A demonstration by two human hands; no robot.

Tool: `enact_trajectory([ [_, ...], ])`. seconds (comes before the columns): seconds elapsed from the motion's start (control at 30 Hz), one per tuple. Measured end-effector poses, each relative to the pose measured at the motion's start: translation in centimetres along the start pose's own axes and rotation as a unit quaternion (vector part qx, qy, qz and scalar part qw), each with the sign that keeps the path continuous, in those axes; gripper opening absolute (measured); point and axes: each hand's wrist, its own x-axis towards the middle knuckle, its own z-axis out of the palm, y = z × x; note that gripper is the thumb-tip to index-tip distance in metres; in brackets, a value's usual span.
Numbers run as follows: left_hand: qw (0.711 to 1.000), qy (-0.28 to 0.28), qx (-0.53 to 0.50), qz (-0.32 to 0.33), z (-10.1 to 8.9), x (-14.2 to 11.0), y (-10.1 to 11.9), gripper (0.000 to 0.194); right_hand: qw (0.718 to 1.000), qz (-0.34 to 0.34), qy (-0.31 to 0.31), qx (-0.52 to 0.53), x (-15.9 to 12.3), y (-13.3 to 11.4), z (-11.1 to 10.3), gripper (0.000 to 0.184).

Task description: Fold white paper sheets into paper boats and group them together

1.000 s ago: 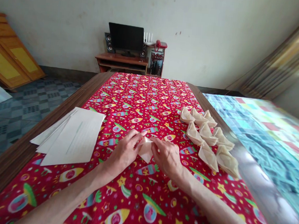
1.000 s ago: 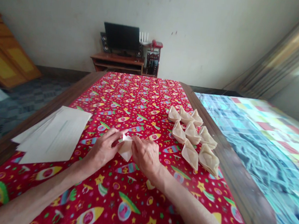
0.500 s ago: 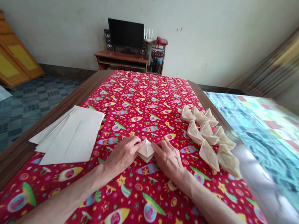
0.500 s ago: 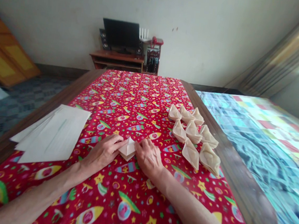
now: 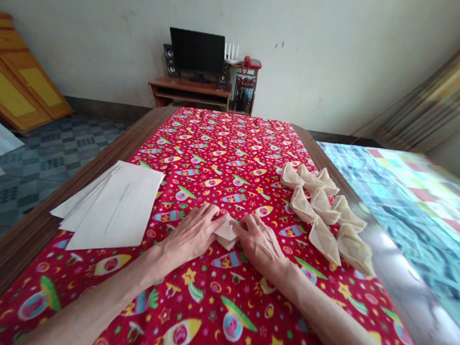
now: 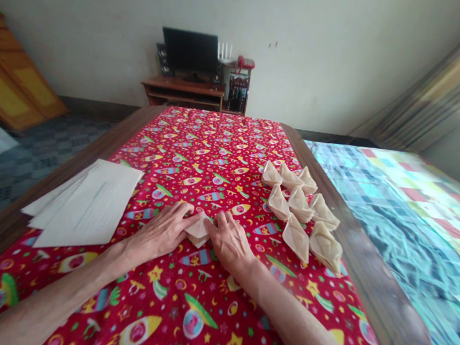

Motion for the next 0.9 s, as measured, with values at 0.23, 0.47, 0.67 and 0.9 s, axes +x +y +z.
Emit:
enact_trajectory([
  [0.23, 0.997, 0.059, -0.034, 0.027, 0.6, -1.3, 0.4, 0.025, 1.0, -0.006, 0.021, 0.021, -0.3, 0.3, 0.3, 0.025],
  [0.47, 0.994, 0.075, -0.073, 0.005, 1.4, -1.6, 0.2, 0.023, 0.991, -0.091, 0.083, 0.056, -1.6, 0.8, 0.4, 0.024],
  [0.67, 0.998, 0.05, -0.041, 0.025, 0.5, -1.5, 0.7, 0.026, 0.984, -0.12, 0.086, 0.095, -1.4, 0.6, 0.5, 0.013],
  [0.9, 0.998, 0.047, -0.013, 0.046, 0.3, -1.6, 0.8, 0.021, 0.991, -0.102, 0.052, 0.074, -1.1, 0.5, 0.7, 0.009],
])
